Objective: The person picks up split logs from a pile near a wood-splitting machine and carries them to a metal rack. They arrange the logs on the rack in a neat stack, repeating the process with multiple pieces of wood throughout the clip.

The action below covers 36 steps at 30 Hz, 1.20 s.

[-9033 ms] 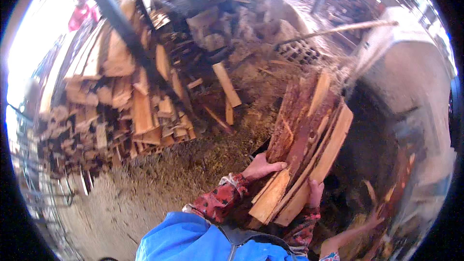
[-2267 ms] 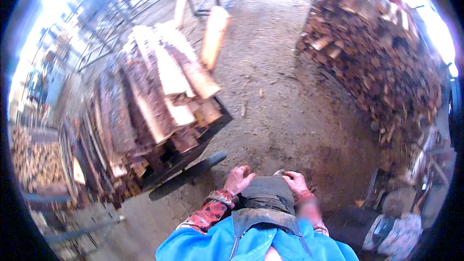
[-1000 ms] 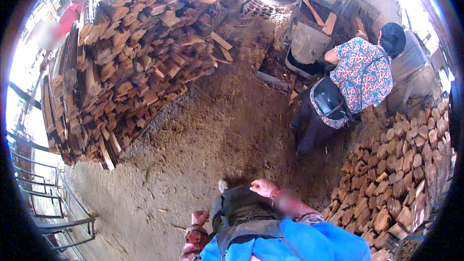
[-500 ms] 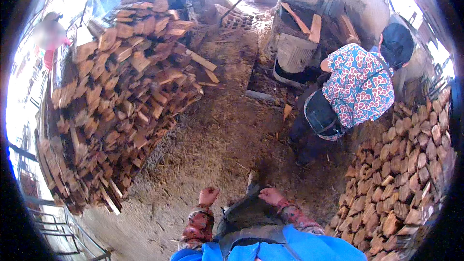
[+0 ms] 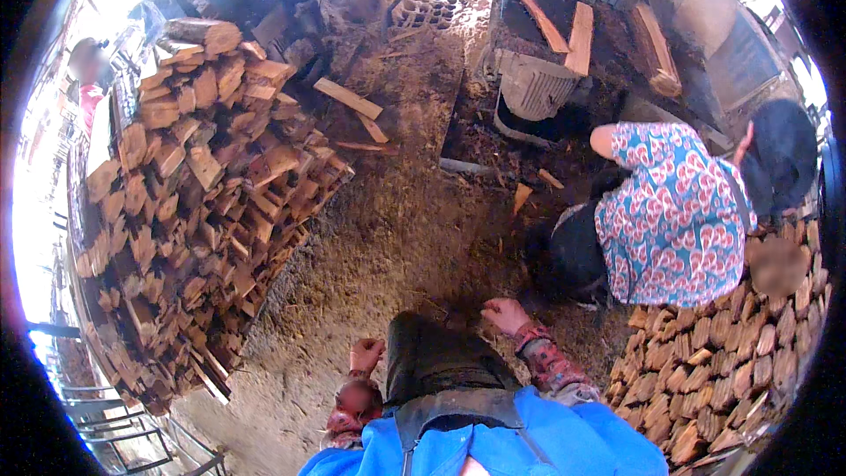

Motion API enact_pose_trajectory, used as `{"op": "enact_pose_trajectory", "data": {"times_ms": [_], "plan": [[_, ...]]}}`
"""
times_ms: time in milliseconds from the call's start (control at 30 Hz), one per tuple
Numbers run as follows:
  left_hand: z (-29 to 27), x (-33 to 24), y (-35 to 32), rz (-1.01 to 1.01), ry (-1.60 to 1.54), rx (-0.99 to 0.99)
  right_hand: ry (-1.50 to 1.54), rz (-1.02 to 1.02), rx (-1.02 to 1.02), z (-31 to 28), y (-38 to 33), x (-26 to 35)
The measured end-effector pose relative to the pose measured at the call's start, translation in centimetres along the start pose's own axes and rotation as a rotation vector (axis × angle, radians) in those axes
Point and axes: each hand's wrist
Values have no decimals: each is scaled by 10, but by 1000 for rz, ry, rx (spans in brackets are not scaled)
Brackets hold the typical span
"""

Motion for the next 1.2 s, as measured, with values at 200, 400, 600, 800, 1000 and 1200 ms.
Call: {"op": "enact_pose_trajectory", "data": {"times_ms": [200, 400, 600, 800, 1000, 1200], "plan": [[4, -43, 51, -99, -74, 12, 98, 127, 5, -29, 64, 17], [0, -98, 168, 76, 260, 145, 48, 169, -106, -38, 109, 40], [28, -234, 239, 269, 285, 221, 169, 301, -220, -64, 134, 61], [89, -347, 273, 356, 337, 321, 249, 206, -398, -153, 177, 101], [156, -401, 313, 321, 398, 417, 142, 72, -695, -315, 283, 121], [206, -463, 317, 301, 456, 499, -7, -150, -978, -497, 349, 105]]}}
Point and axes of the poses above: each hand's wrist, its own y-axis towards the middle knuckle, its own z-axis out of the palm, x = y × z
